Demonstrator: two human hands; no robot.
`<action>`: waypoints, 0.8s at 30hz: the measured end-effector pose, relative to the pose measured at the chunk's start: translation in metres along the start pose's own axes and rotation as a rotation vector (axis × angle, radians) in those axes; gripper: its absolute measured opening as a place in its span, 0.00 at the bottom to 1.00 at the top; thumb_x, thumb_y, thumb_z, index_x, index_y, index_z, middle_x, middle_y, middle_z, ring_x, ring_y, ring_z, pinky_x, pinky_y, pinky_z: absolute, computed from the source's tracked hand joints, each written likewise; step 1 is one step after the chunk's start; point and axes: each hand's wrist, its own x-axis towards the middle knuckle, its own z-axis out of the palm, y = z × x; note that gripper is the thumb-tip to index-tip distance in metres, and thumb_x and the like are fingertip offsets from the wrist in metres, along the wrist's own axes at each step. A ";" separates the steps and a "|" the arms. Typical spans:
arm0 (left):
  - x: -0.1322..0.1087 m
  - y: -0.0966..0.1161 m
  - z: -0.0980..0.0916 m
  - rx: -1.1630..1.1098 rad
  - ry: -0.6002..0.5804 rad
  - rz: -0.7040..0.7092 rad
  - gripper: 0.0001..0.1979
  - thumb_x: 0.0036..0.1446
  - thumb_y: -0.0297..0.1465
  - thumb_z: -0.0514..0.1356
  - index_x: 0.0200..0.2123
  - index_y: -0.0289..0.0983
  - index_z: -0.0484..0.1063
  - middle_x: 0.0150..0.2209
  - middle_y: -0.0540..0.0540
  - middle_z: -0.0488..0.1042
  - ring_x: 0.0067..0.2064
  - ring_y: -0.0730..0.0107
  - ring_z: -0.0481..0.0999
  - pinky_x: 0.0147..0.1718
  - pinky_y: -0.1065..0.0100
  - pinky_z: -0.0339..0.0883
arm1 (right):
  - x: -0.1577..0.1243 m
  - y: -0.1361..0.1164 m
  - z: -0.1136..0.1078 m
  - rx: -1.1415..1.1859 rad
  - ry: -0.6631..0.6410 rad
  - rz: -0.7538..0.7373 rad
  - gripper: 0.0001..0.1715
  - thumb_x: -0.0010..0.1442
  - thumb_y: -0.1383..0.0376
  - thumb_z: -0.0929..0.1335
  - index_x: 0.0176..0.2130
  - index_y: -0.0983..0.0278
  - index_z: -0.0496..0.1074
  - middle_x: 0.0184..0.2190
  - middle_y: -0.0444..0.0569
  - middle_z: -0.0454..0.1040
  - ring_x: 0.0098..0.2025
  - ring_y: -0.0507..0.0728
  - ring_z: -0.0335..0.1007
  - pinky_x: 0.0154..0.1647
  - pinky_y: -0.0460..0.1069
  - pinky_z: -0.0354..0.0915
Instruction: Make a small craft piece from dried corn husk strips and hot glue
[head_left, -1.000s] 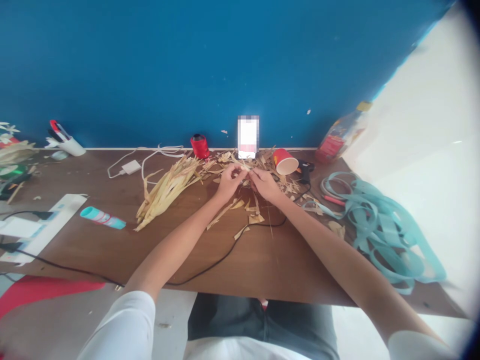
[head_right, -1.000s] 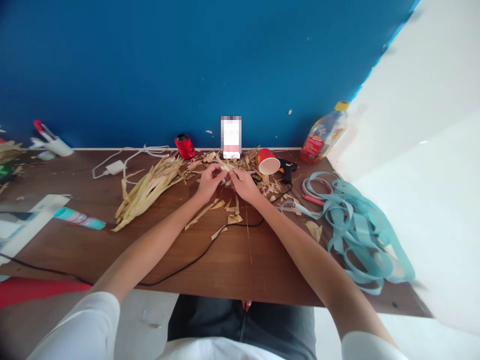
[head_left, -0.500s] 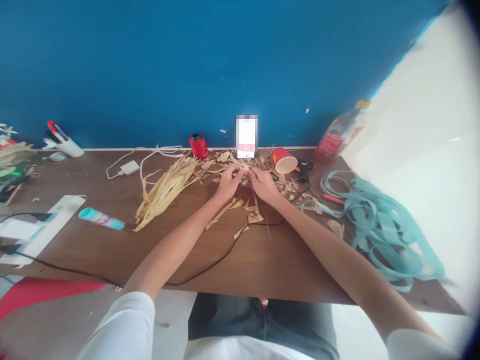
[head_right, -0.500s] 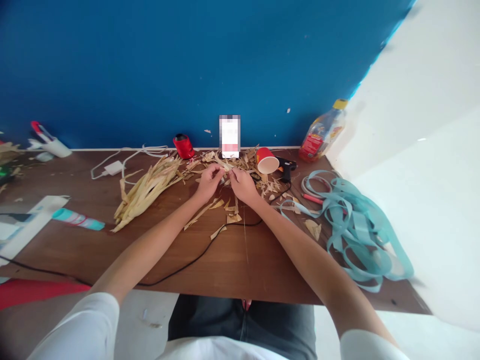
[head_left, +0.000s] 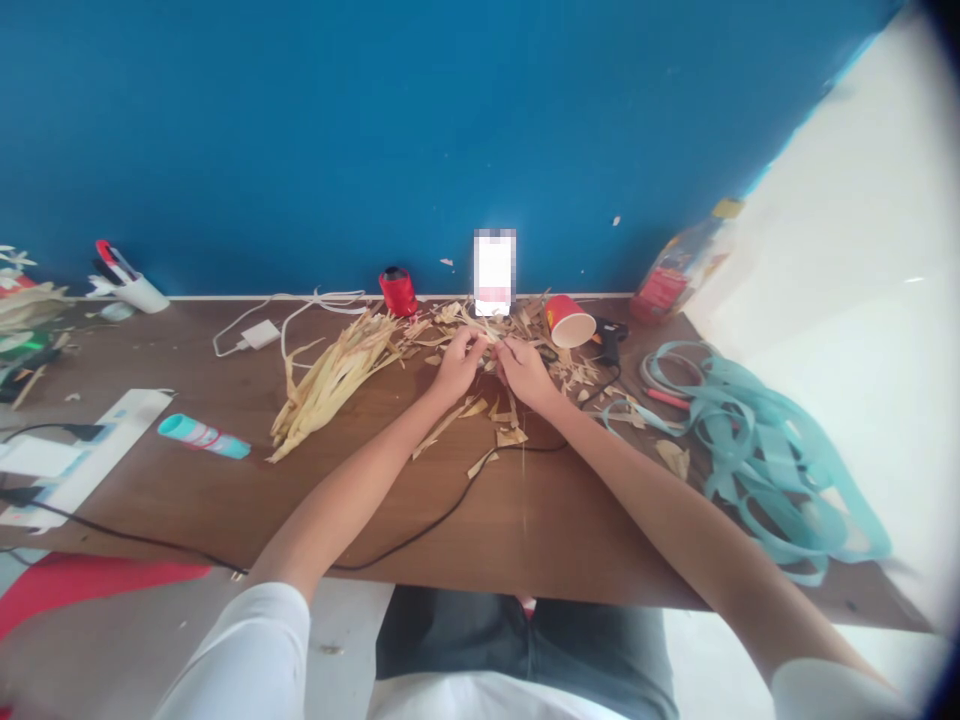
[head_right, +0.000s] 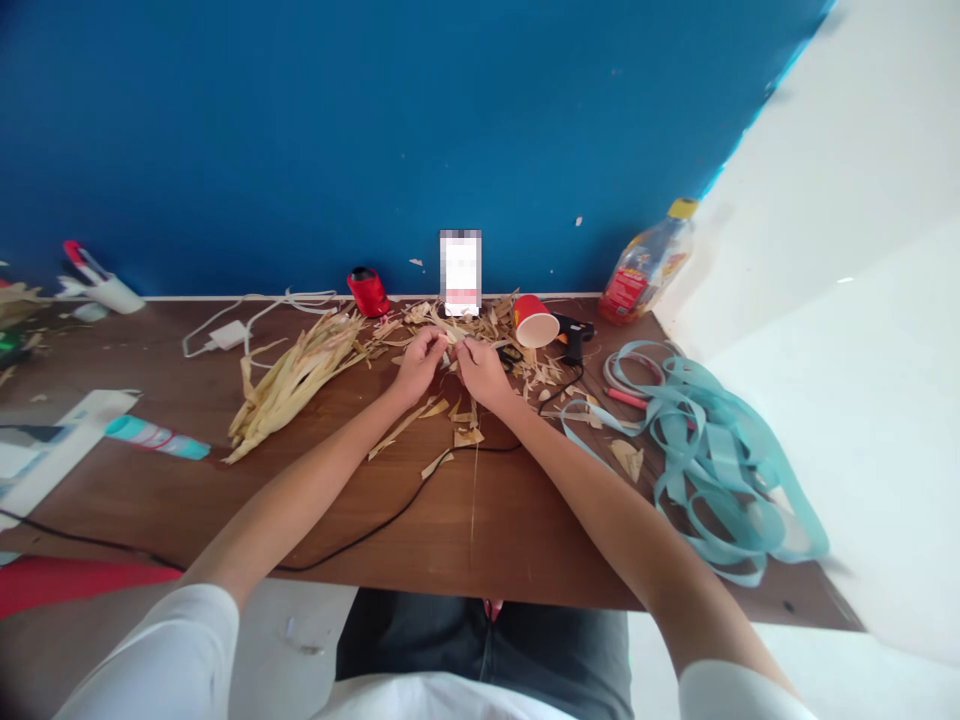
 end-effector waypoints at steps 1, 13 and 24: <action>0.000 0.000 0.000 -0.009 0.005 -0.011 0.12 0.59 0.41 0.55 0.35 0.37 0.69 0.39 0.45 0.70 0.43 0.68 0.69 0.44 0.68 0.62 | 0.000 0.001 -0.001 -0.041 0.012 -0.024 0.17 0.66 0.61 0.57 0.27 0.61 0.62 0.16 0.41 0.64 0.22 0.53 0.61 0.29 0.47 0.58; -0.001 0.004 0.000 -0.114 -0.003 -0.048 0.11 0.55 0.40 0.61 0.34 0.37 0.71 0.37 0.47 0.71 0.40 0.70 0.70 0.42 0.69 0.63 | 0.000 0.001 -0.003 -0.143 0.016 -0.085 0.18 0.66 0.59 0.56 0.26 0.60 0.58 0.18 0.43 0.65 0.24 0.54 0.63 0.30 0.49 0.59; 0.001 -0.003 -0.003 -0.165 -0.025 -0.048 0.12 0.55 0.41 0.60 0.31 0.36 0.71 0.43 0.45 0.71 0.48 0.67 0.69 0.52 0.65 0.60 | -0.003 -0.006 0.007 0.281 -0.054 0.123 0.20 0.65 0.49 0.59 0.30 0.61 0.61 0.15 0.39 0.66 0.13 0.49 0.59 0.15 0.45 0.55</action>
